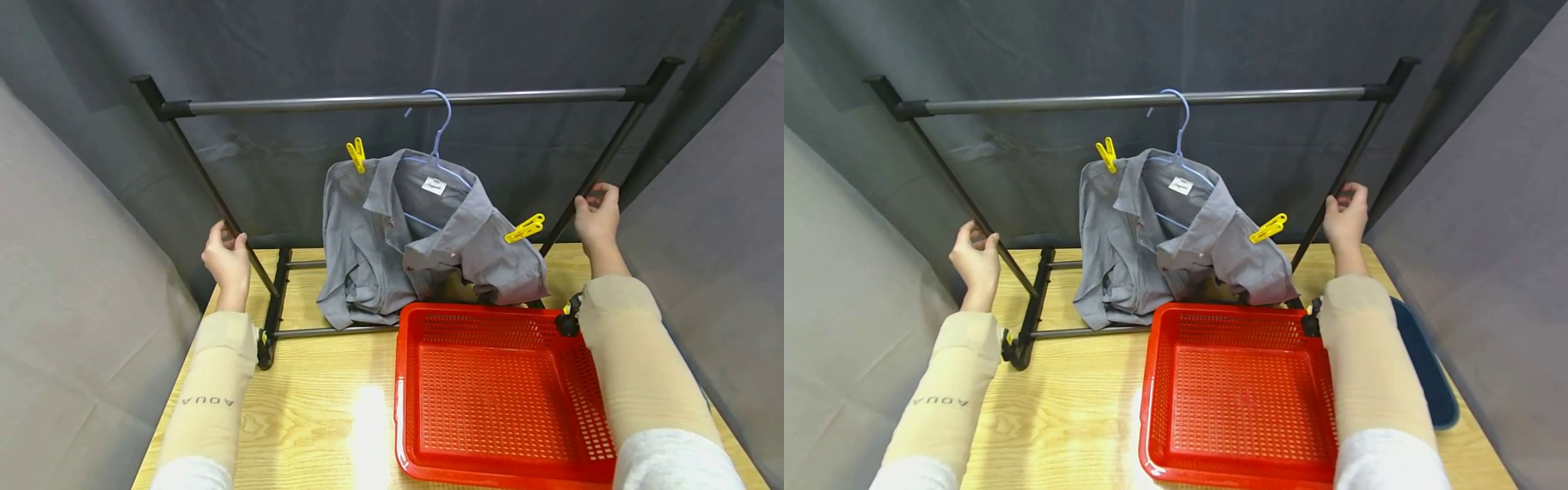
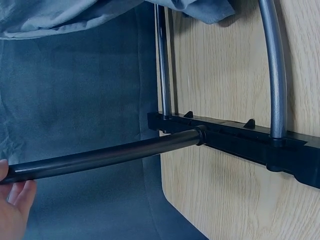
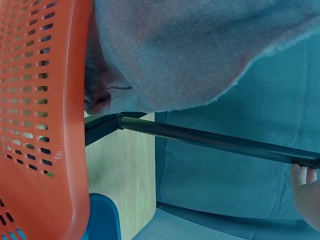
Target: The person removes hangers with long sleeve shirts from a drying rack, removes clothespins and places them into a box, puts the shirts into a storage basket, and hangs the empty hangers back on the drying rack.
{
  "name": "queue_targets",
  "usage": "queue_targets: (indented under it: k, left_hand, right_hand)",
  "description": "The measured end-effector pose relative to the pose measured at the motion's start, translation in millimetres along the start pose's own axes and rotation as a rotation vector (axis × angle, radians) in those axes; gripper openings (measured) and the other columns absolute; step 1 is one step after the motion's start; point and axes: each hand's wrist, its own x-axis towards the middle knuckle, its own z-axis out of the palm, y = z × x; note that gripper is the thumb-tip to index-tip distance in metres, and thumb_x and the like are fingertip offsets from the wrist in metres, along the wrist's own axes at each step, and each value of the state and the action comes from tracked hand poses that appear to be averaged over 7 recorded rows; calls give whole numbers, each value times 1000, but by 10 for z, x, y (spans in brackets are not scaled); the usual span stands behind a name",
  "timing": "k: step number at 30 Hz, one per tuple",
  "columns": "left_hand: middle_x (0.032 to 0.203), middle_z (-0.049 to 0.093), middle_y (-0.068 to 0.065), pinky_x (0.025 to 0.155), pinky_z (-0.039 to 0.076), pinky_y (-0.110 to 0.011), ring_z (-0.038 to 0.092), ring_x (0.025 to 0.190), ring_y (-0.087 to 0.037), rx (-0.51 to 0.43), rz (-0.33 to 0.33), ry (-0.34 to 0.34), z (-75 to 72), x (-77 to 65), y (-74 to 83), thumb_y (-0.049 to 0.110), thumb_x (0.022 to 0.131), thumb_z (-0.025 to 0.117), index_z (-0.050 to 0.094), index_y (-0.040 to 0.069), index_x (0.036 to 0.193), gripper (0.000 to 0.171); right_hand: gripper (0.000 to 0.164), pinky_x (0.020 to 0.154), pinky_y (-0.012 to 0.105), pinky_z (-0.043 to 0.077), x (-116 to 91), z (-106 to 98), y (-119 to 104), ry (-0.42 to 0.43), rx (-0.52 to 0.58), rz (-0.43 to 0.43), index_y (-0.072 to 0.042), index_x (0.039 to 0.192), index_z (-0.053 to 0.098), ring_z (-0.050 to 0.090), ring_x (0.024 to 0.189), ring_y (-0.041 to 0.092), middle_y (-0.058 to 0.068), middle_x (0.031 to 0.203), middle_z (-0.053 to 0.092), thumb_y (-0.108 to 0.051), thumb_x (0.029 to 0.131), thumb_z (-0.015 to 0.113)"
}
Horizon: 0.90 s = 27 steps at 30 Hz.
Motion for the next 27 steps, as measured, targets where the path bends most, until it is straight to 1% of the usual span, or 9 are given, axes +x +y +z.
queue_targets:
  k: [10, 19, 24, 27]
  left_hand:
    - [104, 64, -18, 77, 51, -38, 65, 86, -29, 7, -3, -30, -8, -5, -3, 3, 84, 63, 60, 3, 115, 31]
    - [105, 65, -16, 80, 50, -38, 65, 89, -29, 33, 3, -35, 8, -6, 1, 4, 84, 62, 60, 5, 116, 32]
    - [106, 64, -17, 82, 49, -39, 65, 90, -30, 43, -3, -43, 11, -13, 0, 3, 85, 61, 59, 4, 118, 33]
    - [110, 62, -17, 83, 49, -38, 63, 94, -29, 51, -16, -72, 6, -21, -8, 5, 85, 61, 56, 4, 121, 36]
  right_hand:
    - [31, 75, 21, 38, 6, -25, -5, -6, -2, 0, -16, 123, 33, 42, 84, -2, -11, 95, 36, -25, 95, 42]
    - [28, 72, 19, 37, 7, -48, -3, 8, 20, 0, -17, 120, 35, 41, 78, -2, -11, 92, 36, -22, 94, 44]
    - [30, 74, 21, 37, 3, -62, 5, -22, 4, 7, -19, 122, 33, 41, 83, -2, -12, 94, 35, -27, 95, 42]
    - [31, 77, 22, 37, 2, -64, 4, -30, 0, 11, -21, 123, 32, 43, 89, 0, -13, 95, 34, -29, 95, 40]
